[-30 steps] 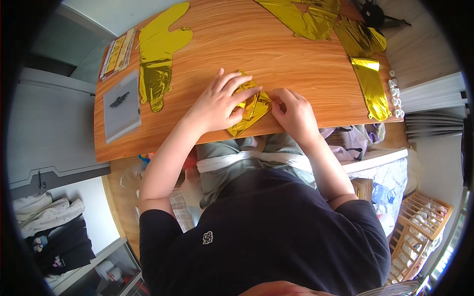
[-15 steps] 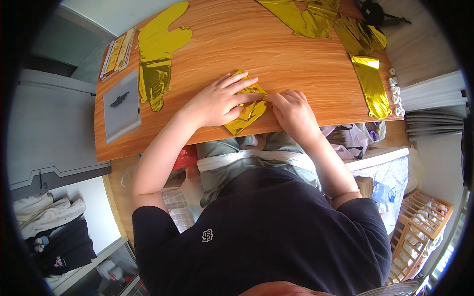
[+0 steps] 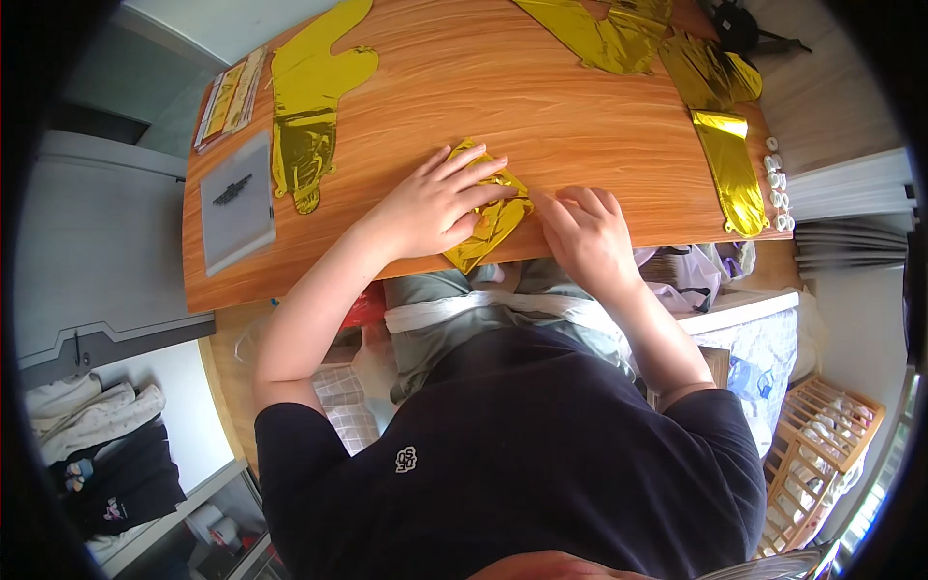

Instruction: Folding a gold-colored foil balloon on a wooden desk.

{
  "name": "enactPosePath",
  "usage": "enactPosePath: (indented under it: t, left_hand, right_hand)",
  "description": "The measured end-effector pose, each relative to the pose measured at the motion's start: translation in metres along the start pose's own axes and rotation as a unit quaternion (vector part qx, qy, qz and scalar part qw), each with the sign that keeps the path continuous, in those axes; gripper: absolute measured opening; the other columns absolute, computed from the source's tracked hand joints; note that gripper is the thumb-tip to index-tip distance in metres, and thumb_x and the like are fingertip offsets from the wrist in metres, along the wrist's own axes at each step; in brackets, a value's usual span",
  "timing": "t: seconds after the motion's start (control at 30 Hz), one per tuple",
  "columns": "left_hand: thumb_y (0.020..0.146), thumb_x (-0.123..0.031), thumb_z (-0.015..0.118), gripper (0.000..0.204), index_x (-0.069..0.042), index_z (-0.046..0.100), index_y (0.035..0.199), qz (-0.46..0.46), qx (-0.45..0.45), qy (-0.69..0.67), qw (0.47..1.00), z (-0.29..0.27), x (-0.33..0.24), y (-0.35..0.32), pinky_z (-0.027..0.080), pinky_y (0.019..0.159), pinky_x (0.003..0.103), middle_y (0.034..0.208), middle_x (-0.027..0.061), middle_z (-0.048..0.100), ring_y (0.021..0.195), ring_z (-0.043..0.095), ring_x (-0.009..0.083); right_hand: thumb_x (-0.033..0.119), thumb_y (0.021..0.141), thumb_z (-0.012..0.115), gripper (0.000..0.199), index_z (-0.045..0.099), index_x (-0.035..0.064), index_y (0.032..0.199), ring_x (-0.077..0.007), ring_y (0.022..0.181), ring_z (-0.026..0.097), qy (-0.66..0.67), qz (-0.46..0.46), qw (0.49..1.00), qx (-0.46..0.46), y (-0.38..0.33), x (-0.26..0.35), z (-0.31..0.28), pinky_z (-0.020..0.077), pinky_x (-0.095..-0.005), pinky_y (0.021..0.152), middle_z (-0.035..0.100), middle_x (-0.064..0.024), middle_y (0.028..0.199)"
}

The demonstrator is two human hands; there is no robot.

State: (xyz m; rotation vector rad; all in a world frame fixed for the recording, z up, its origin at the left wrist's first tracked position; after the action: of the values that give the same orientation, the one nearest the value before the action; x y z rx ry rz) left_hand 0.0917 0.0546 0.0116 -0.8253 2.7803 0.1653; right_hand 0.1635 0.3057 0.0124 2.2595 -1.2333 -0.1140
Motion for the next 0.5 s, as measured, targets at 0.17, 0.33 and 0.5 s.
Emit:
enactPosePath:
  t: [0.17, 0.33, 0.5]
  left_hand:
    - [0.098, -0.024, 0.062, 0.055, -0.025, 0.052, 0.153, -0.026, -0.021, 0.03, 0.999, 0.002, -0.018, -0.012, 0.026, 0.126, 0.054, 0.165, 0.0097, 0.037, 0.154, 0.032, 0.0342]
    - [0.102, -0.038, 0.062, 0.052, -0.023, 0.054, 0.151, -0.107, -0.018, 0.008, 0.994, -0.003, -0.037, -0.02, 0.03, 0.124, 0.054, 0.158, 0.0127, 0.044, 0.149, 0.037, 0.035]
    - [0.1, -0.042, 0.062, 0.057, -0.019, 0.052, 0.152, -0.115, -0.043, 0.071, 0.99, -0.003, -0.033, -0.027, 0.031, 0.122, 0.056, 0.156, 0.0112, 0.045, 0.148, 0.037, 0.0342]
  right_hand:
    - [0.024, 0.094, 0.07, 0.038, 0.066, 0.0116, 0.129, -0.0238, 0.11, 0.064, -0.032, 0.001, 0.998, 0.051, -0.006, 0.006, 0.0, 0.0467, -0.0448, 0.099, 0.072, -0.0026, 0.115]
    - [0.03, 0.096, 0.067, 0.044, 0.063, 0.0147, 0.137, -0.026, 0.127, 0.055, -0.054, -0.005, 0.993, 0.109, -0.002, 0.012, 0.005, 0.0419, -0.0493, 0.109, 0.061, -0.0038, 0.139]
    - [0.031, 0.098, 0.064, 0.046, 0.061, 0.0199, 0.143, -0.0282, 0.137, 0.049, -0.04, -0.058, 0.99, 0.118, 0.018, -0.004, 0.012, 0.0384, -0.0506, 0.116, 0.06, -0.003, 0.142]
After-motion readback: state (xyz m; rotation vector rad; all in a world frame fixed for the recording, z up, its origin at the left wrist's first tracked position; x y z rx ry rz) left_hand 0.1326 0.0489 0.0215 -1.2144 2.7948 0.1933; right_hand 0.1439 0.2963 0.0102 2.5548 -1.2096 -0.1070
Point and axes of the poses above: each hand's wrist, its own y-axis towards the middle knuckle, its own z-axis out of the palm, x = y × z, the point moved 1 cm from there along y, towards the middle knuckle
